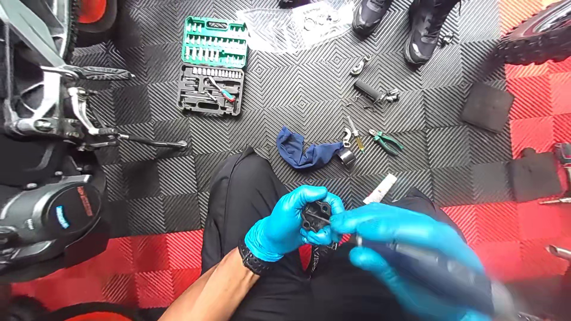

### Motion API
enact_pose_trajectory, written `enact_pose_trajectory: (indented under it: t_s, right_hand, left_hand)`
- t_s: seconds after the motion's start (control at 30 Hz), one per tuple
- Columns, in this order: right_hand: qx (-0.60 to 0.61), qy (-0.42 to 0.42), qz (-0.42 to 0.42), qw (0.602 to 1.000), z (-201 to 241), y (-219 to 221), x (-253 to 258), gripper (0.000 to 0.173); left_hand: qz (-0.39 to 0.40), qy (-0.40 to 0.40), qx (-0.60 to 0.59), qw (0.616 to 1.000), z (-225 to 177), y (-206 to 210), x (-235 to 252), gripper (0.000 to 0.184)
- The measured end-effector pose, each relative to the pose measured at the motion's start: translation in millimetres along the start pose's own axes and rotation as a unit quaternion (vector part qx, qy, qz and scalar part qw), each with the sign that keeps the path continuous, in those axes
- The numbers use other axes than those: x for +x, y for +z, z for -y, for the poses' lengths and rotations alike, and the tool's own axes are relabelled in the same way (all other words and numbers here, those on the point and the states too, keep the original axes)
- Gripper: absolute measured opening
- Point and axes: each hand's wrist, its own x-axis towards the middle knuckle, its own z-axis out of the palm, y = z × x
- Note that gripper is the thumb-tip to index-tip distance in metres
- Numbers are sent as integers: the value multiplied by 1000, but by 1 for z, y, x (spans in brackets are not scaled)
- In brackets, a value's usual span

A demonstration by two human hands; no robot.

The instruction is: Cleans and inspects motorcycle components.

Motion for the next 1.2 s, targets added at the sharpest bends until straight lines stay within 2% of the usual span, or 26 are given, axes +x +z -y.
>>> enact_pose_trajectory:
  t_s: [0.07,0.13,0.23,0.33,0.4,0.47,0.5,0.63,0.8,1.03,1.13,1.2]
  right_hand:
    - [-17,1,-19,1000,0,1,-1,15]
    - [-61,-20,5,998,4,3,-2,15]
    - [-7,-7,-15,1000,2,3,-1,17]
    - [-24,-8,-13,1000,2,2,-1,15]
    - [37,17,-8,999,3,-1,1,13]
    - [120,60,-43,990,4,-7,5,15]
    - [118,59,-42,990,5,-11,5,15]
    - [24,7,23,999,6,-18,4,11]
    - [-91,-56,72,992,3,-15,1,15]
    - [-102,-47,68,991,4,-15,4,14]
    - [-38,-11,55,998,2,-12,5,12]
    - [48,49,2,998,-1,-11,9,13]
  left_hand:
    - [-1,-2,8,1000,0,1,0,49]
    - [-9,6,15,1000,0,1,1,49]
    - [4,12,24,1000,0,0,0,49]
    - [2,17,45,999,0,0,1,50]
    - [8,20,66,998,-1,0,1,49]
    - [17,18,100,995,-3,-2,1,50]
    - [18,23,123,992,-4,-3,1,51]
    - [23,42,215,975,-7,-8,3,50]
    - [9,55,271,961,-9,-9,3,48]
    - [8,64,259,964,-13,-11,2,49]
    - [9,72,291,954,-12,-12,3,50]
    - [11,80,319,944,-10,-10,4,50]
